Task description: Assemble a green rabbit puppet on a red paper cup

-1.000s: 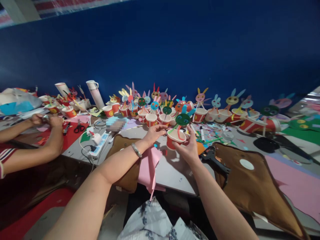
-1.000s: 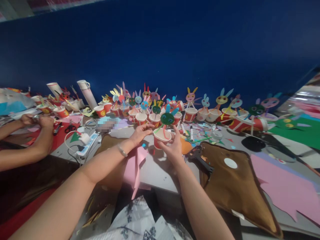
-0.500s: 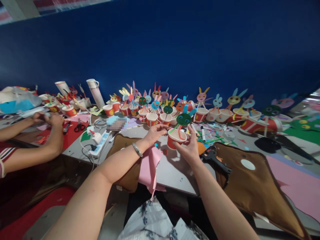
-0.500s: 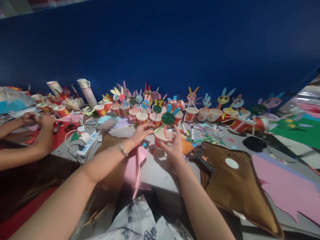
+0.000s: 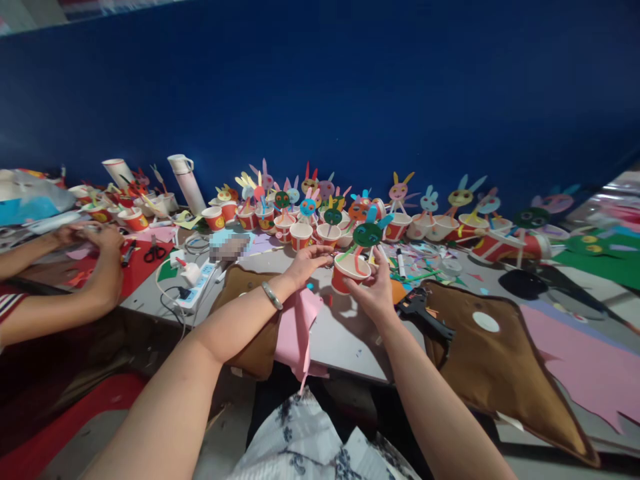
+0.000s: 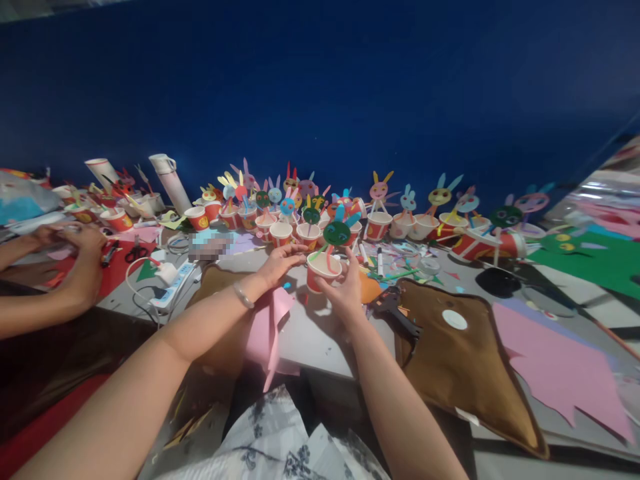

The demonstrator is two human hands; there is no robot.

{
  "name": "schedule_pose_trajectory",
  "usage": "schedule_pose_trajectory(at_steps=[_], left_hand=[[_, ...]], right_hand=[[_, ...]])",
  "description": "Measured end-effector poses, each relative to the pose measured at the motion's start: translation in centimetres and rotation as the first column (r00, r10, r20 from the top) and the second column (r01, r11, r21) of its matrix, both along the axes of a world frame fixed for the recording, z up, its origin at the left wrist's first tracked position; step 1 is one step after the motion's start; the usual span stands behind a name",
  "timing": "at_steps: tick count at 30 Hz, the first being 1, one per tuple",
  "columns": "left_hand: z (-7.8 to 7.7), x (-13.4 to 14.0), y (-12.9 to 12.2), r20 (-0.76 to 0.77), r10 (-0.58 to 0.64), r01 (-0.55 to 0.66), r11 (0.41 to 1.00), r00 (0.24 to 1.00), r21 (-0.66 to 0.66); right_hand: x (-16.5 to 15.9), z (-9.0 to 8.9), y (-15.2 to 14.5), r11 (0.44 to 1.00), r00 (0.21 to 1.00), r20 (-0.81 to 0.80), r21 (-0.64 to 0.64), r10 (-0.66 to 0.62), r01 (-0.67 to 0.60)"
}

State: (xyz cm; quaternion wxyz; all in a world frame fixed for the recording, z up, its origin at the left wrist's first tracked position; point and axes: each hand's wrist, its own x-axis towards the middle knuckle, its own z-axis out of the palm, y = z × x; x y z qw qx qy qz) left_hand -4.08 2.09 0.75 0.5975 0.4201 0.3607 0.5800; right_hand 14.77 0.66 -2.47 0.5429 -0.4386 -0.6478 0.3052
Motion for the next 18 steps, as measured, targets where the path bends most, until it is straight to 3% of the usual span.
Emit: schedule_pose_trajectory(at_steps=[18], left_hand=[[-0.16, -0.04, -0.08, 0.024, -0.023, 0.022, 1.0, 0.999, 0.02]], right_hand=[[-0.39, 0.92, -0.71, 1.0, 1.0, -0.002, -0.017, -0.008, 0.008]])
